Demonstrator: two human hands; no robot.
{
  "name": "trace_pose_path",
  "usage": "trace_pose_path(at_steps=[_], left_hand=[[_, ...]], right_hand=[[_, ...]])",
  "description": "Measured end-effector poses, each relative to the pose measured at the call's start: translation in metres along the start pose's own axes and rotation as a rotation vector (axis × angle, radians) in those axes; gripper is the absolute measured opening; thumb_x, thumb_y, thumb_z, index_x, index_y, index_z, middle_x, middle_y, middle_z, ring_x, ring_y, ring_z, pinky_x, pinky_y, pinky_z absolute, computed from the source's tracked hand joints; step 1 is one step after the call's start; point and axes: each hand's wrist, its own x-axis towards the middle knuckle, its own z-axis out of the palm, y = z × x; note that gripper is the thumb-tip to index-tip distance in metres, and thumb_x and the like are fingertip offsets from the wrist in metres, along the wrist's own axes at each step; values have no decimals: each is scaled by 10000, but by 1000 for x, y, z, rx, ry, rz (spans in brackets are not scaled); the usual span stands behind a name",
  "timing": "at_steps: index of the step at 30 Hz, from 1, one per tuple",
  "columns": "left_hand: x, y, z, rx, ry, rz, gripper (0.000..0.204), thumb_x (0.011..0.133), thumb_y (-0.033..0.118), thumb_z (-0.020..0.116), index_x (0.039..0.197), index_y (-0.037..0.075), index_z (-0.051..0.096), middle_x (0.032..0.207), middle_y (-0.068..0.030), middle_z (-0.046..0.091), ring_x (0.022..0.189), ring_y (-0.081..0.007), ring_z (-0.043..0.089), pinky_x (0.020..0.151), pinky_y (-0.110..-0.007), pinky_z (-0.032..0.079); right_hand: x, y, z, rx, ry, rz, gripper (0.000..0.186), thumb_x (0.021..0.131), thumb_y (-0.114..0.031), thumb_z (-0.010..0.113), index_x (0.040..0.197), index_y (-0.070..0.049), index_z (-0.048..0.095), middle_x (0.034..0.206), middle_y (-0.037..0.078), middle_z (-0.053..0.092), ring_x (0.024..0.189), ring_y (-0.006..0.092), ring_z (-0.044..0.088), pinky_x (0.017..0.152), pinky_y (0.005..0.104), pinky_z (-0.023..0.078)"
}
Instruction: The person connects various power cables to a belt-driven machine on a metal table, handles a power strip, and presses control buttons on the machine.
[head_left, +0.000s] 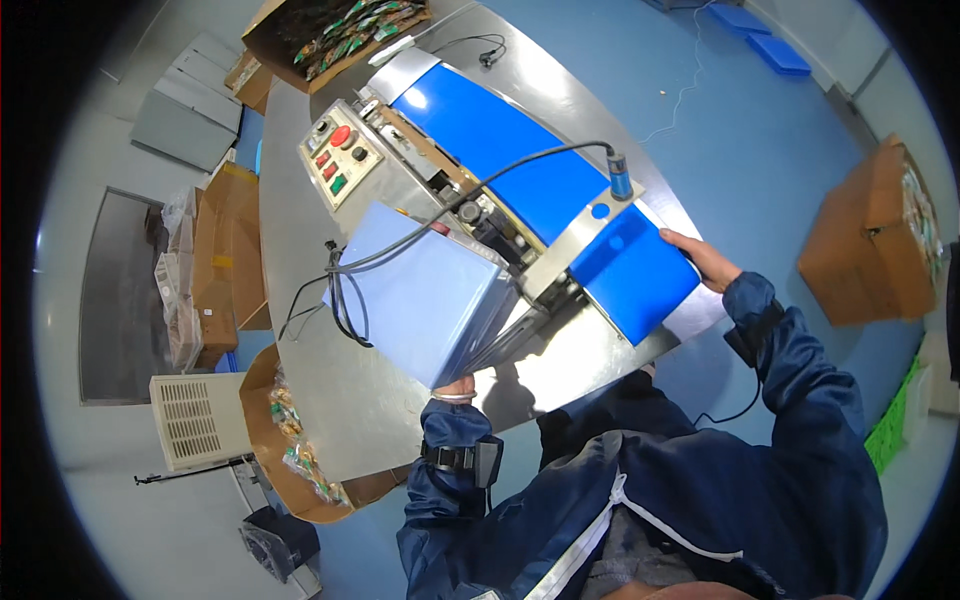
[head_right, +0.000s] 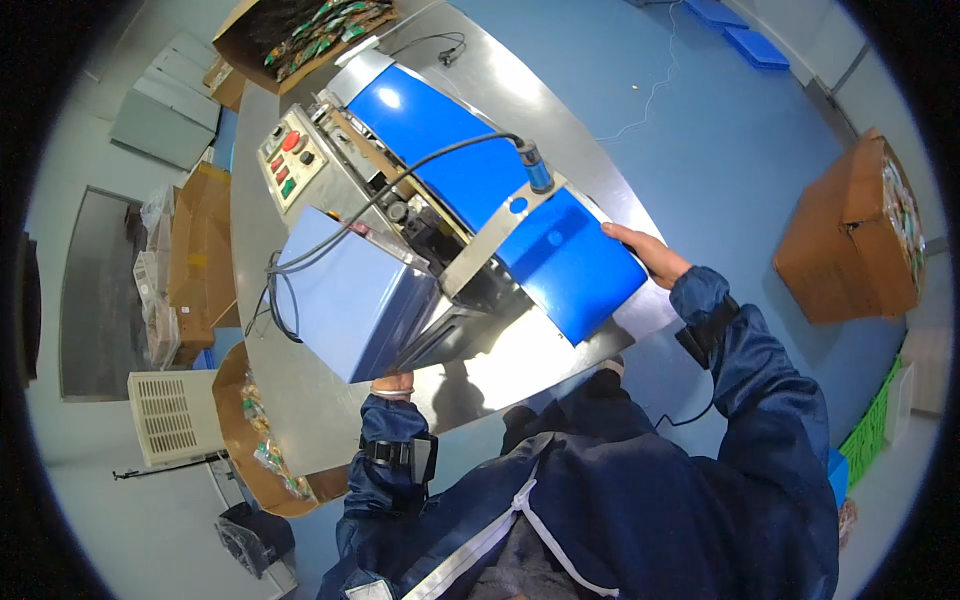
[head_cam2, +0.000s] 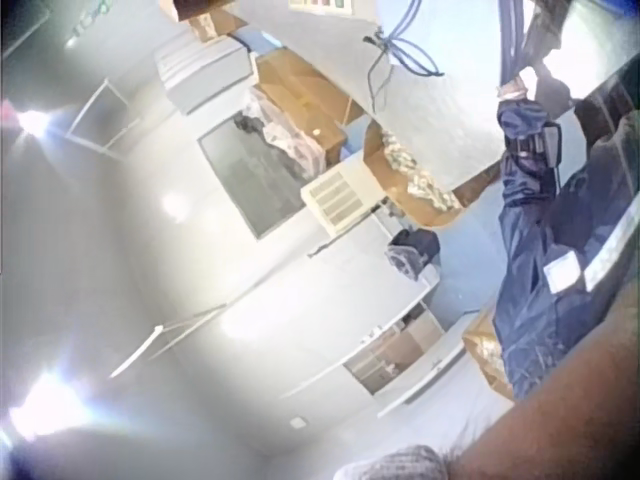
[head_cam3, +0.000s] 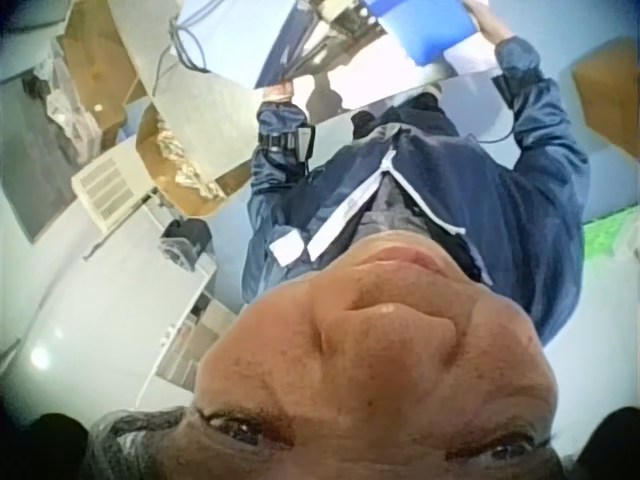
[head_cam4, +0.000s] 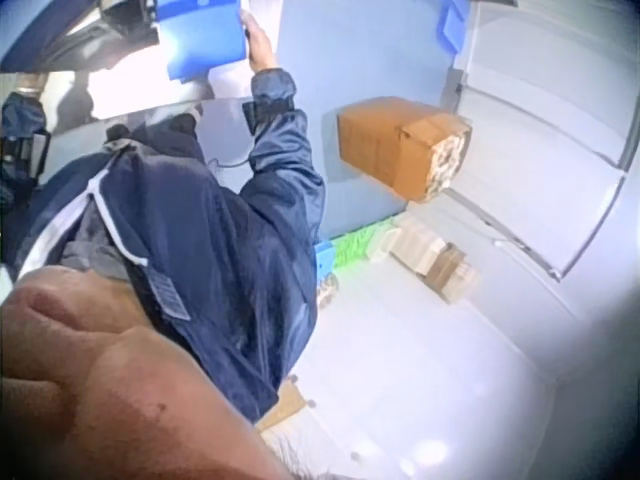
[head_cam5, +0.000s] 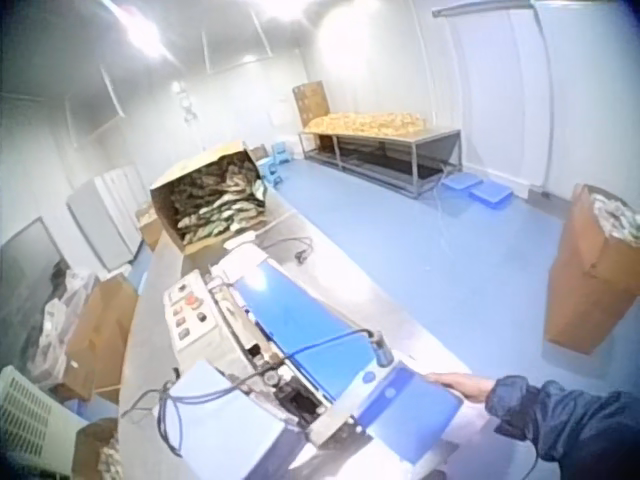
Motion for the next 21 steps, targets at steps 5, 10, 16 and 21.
trace_pose_path(at_steps=[5,10,16,21], left_hand=[[6,-30,2,17,24,18,519,876,377,469,1295,96,347,1274,-85,432,1137,-254,440,970,-397,351],[5,-40,-6,30,82,14,520,871,376,479,1292,98,351,1271,-84,434,1136,-256,441,969,-400,352],[10,-38,-13,52,105,-5,523,865,376,491,1288,100,356,1269,-82,437,1134,-260,442,968,-403,353],[16,-46,-13,37,122,-8,524,860,375,501,1285,102,360,1267,-80,440,1132,-262,443,968,-406,354]], right_hand=[[22,20,-11,-21,20,1,621,856,-457,490,1244,22,417,1188,156,504,1039,192,515,913,268,390],[22,60,-14,55,-49,-33,518,885,-418,445,1168,12,498,1128,93,545,1018,146,507,909,257,372],[-14,92,12,48,156,-13,451,897,-381,421,1110,3,524,1071,54,555,981,129,492,913,257,329],[-36,102,9,102,141,22,414,896,-366,422,1083,-10,521,1029,37,545,966,125,474,888,264,336]])
